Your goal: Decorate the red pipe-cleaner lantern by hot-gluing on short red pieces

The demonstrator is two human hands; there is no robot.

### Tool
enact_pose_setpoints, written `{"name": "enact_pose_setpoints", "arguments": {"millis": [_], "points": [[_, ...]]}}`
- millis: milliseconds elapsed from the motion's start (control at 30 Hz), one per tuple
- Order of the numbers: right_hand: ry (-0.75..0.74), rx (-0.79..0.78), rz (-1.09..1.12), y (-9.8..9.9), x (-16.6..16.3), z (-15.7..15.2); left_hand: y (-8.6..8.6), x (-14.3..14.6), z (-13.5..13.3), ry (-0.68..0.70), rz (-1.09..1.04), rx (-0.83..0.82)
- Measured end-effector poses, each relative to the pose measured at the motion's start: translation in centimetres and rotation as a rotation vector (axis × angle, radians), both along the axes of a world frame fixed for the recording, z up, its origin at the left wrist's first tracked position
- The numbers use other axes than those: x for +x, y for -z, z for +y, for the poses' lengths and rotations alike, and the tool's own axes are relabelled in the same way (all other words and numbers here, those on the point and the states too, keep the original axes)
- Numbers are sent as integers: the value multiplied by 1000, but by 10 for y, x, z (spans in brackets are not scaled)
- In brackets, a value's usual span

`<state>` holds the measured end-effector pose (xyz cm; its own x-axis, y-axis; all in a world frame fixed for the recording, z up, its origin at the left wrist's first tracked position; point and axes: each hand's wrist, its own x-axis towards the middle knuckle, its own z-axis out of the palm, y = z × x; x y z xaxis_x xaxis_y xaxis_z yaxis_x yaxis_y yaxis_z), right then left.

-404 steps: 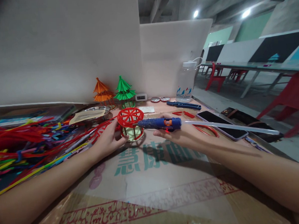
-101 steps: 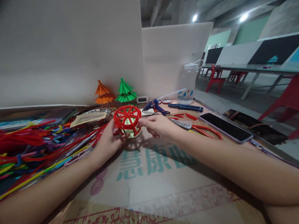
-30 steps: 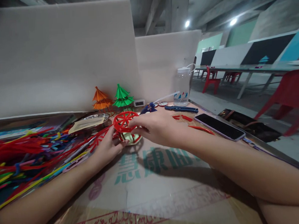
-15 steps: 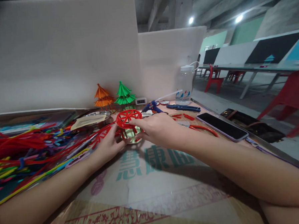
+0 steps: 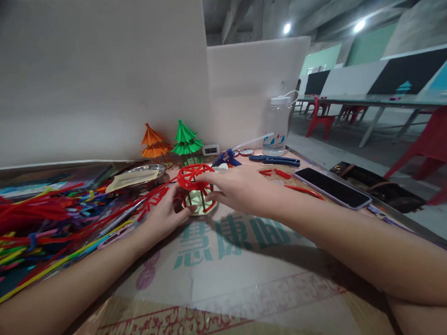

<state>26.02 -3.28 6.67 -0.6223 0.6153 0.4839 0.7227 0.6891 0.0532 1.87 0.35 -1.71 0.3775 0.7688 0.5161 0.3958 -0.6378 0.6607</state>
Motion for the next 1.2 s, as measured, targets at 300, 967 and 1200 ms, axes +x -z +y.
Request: {"name": "enact_pose_setpoints", "arguments": {"millis": [300,967,1200], "points": [[36,21,-4,6,-3,2,1,1,0,38,-50,-12],[135,-25,-37,13,-10,2,0,1,1,18,-15,-70],[180,-141,-7,5,-13,-3,1,2,1,30,-30,-64]]}}
